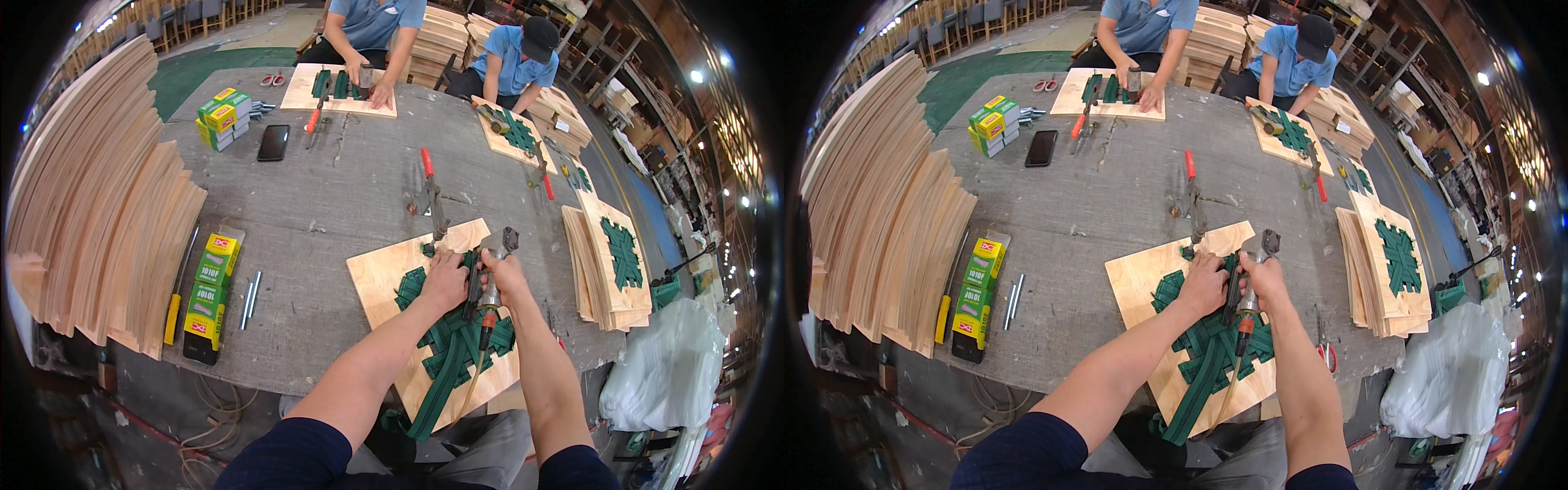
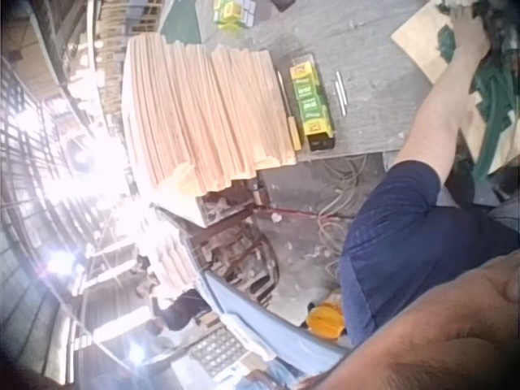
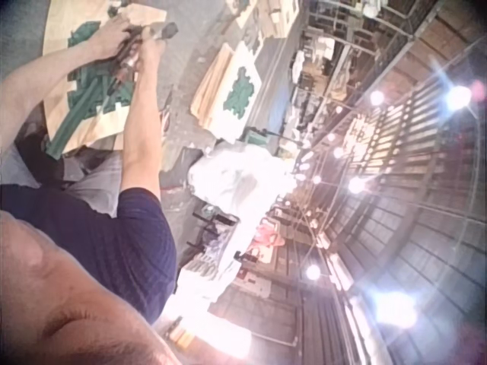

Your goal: The person assembles a green woven decorative panel on a wooden board by folding green strips into a lattice pattern and securing them with a staple gun. They trim excess material with scissors and continue adding strips to complete the design.

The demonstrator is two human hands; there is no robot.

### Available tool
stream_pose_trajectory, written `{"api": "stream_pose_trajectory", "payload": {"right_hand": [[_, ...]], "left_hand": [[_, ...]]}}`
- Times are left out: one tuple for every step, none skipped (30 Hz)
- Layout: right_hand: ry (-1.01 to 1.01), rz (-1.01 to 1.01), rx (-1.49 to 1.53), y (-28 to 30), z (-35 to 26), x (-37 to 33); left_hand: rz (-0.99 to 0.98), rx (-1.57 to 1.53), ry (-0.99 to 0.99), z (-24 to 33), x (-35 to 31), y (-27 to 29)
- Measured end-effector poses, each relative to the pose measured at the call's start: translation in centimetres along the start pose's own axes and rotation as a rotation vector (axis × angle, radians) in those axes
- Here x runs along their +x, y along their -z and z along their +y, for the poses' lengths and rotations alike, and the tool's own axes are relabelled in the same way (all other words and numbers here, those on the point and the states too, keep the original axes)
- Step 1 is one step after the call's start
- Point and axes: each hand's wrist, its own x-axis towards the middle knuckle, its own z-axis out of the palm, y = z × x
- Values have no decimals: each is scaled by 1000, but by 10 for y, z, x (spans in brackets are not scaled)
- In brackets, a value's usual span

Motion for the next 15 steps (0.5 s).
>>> {"api": "stream_pose_trajectory", "payload": {"right_hand": [[1, 1, -11, 2, 2, 0], [2, 1, -21, 4, 3, 1], [3, 2, -32, 6, 5, 2], [-7, 3, -39, 6, 5, 3], [-18, 5, -45, 7, 4, 3], [-29, 8, -52, 8, 4, 3], [-29, -4, -47, 6, 3, 2], [-31, -15, -42, 5, 2, 0], [-33, -26, -37, 3, 1, 0], [-25, -29, -33, 4, 4, -1], [-16, -32, -29, 6, 5, -1], [-8, -35, -24, 7, 7, -1], [-18, -16, -40, 9, 8, -1], [-28, 4, -56, 10, 10, -1], [-38, 25, -71, 12, 11, -2]], "left_hand": [[11, -22, -5, 3, -1, -1], [23, -44, -9, 6, -1, -2], [34, -66, -14, 8, -1, -2], [37, -60, -17, 8, -1, -2], [39, -55, -21, 7, -1, -2], [41, -51, -25, 8, -1, -2], [60, -50, -26, 5, 0, -1], [78, -49, -28, 3, 0, -1], [95, -48, -29, 0, 0, -1], [112, -46, -40, 1, 0, -2], [129, -43, -52, 2, 1, -2], [147, -40, -63, 3, 1, -3], [148, -51, -68, 5, 1, -4], [150, -62, -73, 7, 0, -4], [151, -74, -79, 9, 0, -5]]}}
